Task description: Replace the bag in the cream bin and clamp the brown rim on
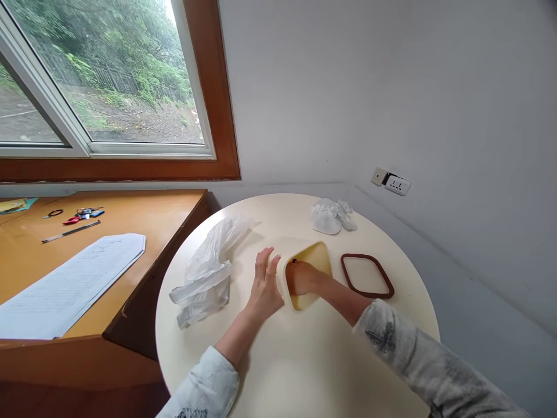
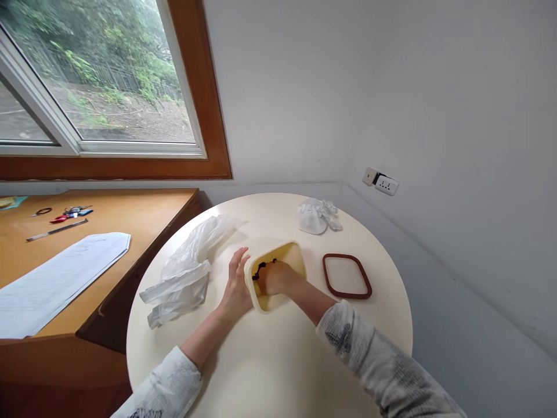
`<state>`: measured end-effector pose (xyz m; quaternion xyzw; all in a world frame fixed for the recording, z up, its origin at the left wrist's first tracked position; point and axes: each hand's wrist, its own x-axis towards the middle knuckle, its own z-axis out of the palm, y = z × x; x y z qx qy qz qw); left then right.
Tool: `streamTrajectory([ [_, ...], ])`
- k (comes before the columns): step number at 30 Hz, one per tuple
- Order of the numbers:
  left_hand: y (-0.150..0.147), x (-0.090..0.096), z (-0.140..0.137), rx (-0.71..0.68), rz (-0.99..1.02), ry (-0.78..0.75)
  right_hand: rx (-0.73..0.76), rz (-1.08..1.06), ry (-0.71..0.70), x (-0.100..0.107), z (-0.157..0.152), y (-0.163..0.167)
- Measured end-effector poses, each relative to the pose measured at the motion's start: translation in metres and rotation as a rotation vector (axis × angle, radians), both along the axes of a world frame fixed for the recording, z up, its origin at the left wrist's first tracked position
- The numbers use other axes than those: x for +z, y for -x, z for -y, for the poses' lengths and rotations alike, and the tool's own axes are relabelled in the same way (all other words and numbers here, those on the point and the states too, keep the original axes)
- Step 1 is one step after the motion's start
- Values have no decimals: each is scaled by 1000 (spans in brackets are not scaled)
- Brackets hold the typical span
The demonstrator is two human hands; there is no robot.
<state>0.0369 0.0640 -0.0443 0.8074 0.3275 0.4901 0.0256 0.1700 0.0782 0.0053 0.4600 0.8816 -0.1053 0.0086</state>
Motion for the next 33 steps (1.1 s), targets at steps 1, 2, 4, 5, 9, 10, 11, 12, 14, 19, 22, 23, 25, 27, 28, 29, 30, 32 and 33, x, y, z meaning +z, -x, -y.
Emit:
streamTrajectory([
  [1,1,0,0,7,3,6,21,-24,38,-1,-2,3],
  [2,3,0,0,15,9,16,43,-44,91,0,-2,5],
  [4,6,0,-1,20,16,40,75,-74,191,7,4,5],
  [5,8,1,-1,18,18,52,83,-83,229,13,10,2],
  [9,11,2,-2,25,37,107,72,-150,330,43,42,-17],
  [10,11,2,-2,28,37,113,90,-182,318,49,50,-22],
  [11,11,2,-2,30,33,114,108,-183,276,54,56,-28],
  [12,9,2,-2,30,27,112,110,-161,221,57,61,-33],
  [14,7,2,-2,23,16,104,70,-84,104,58,66,-41],
  [19,9,5,-4,-1,25,117,20,-52,-20,43,69,-52],
  [22,15,6,-5,-49,44,130,86,-124,-101,29,72,-52],
  [23,17,5,-6,-51,49,132,92,-139,-141,23,71,-51],
  [25,17,3,-6,-26,57,140,68,-162,-218,10,68,-47],
  [27,14,-1,-7,5,69,160,13,-205,-262,0,62,-41],
  [28,12,-3,-7,14,69,171,-31,-243,-264,-4,60,-36],
  [29,9,-5,-7,20,63,171,-82,-293,-255,-7,58,-31],
  [30,7,-7,-7,32,56,158,-134,-351,-235,-8,57,-24],
  [32,3,-9,-7,85,51,89,-224,-484,-180,-8,56,-10],
  [33,1,-9,-8,118,50,43,-257,-555,-152,-7,57,-3],
])
